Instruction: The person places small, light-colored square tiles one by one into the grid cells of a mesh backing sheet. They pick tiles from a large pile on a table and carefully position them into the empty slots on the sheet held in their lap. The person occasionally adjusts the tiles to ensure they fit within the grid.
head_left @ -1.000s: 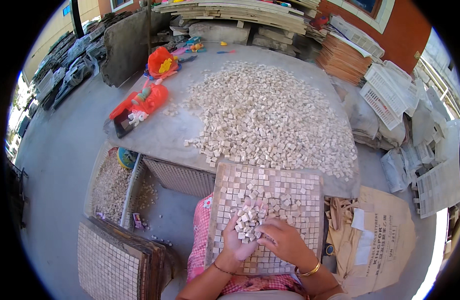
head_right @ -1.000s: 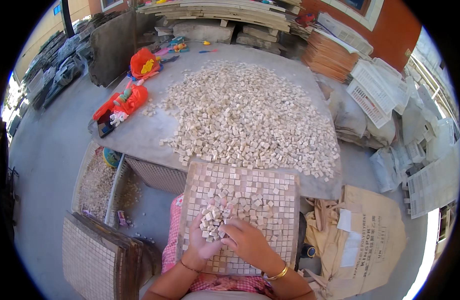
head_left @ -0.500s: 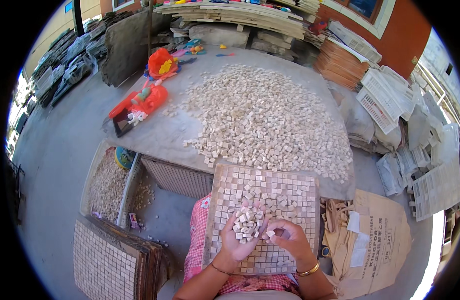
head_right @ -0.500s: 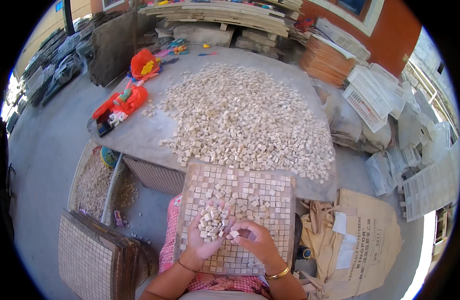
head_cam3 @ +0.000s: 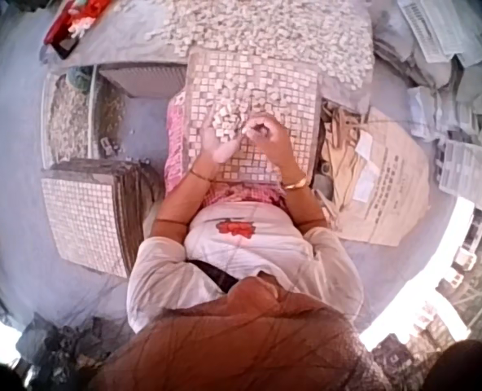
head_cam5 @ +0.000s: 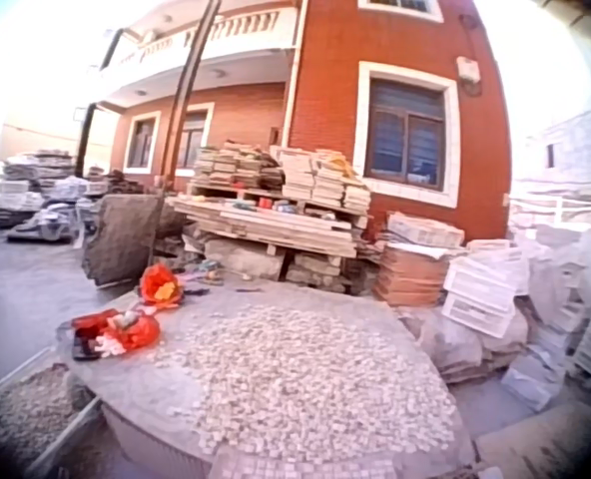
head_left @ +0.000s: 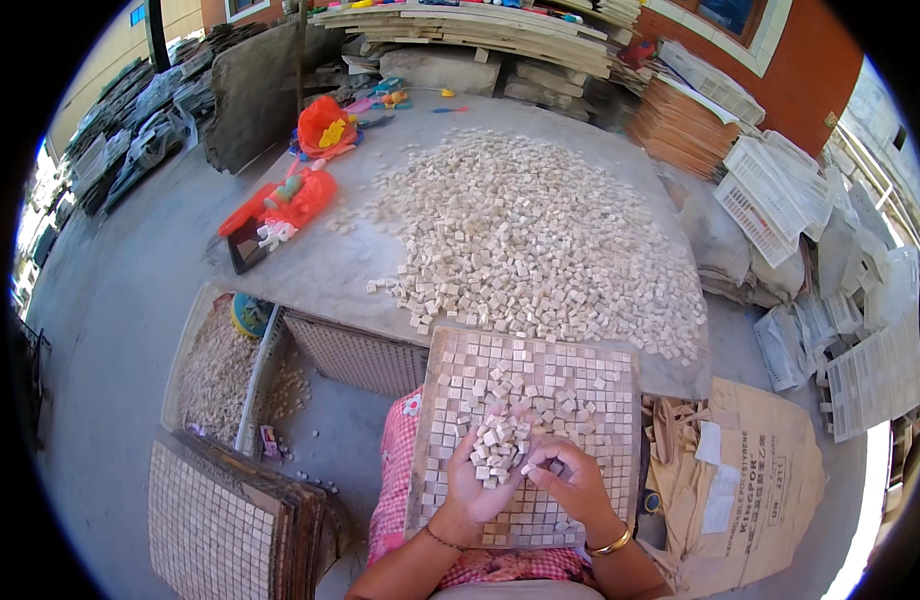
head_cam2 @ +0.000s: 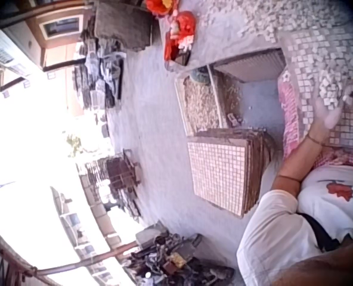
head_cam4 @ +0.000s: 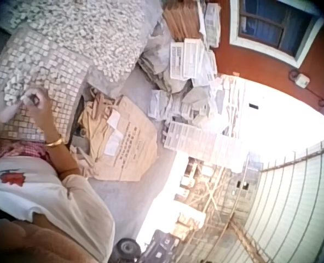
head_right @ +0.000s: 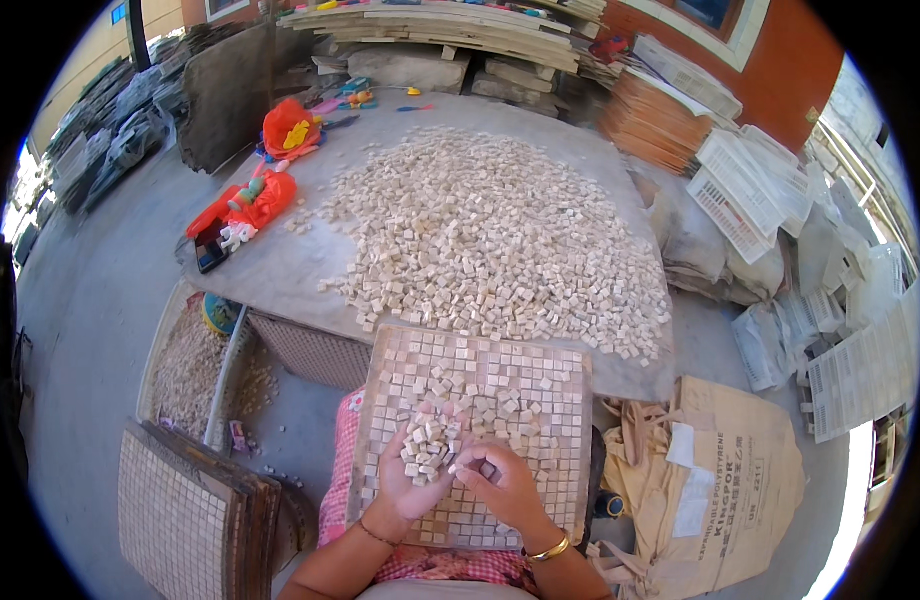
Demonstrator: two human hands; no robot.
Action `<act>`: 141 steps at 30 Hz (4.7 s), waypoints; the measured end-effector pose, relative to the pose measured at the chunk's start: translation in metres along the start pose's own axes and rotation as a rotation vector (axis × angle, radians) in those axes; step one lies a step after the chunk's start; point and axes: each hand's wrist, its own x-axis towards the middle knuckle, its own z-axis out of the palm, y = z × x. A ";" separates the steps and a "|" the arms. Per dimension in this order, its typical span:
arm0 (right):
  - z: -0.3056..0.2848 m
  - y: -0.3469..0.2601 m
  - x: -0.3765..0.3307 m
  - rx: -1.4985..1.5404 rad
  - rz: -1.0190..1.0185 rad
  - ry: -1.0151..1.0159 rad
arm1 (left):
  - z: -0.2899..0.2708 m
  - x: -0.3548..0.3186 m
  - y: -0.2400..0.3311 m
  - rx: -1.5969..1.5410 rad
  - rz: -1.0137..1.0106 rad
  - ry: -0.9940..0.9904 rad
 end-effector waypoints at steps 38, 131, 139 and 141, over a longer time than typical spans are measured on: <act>-0.015 -0.012 0.001 0.788 0.437 0.152 | -0.014 0.003 -0.004 -0.035 -0.110 -0.039; 0.000 -0.014 -0.012 -0.255 -0.196 -0.083 | -0.010 0.002 -0.024 0.176 -0.083 0.045; -0.022 -0.011 -0.014 0.742 0.199 -0.041 | -0.012 0.005 -0.023 0.168 -0.075 -0.093; -0.019 -0.012 -0.007 0.115 -0.066 0.000 | -0.009 0.002 -0.024 0.212 -0.058 -0.042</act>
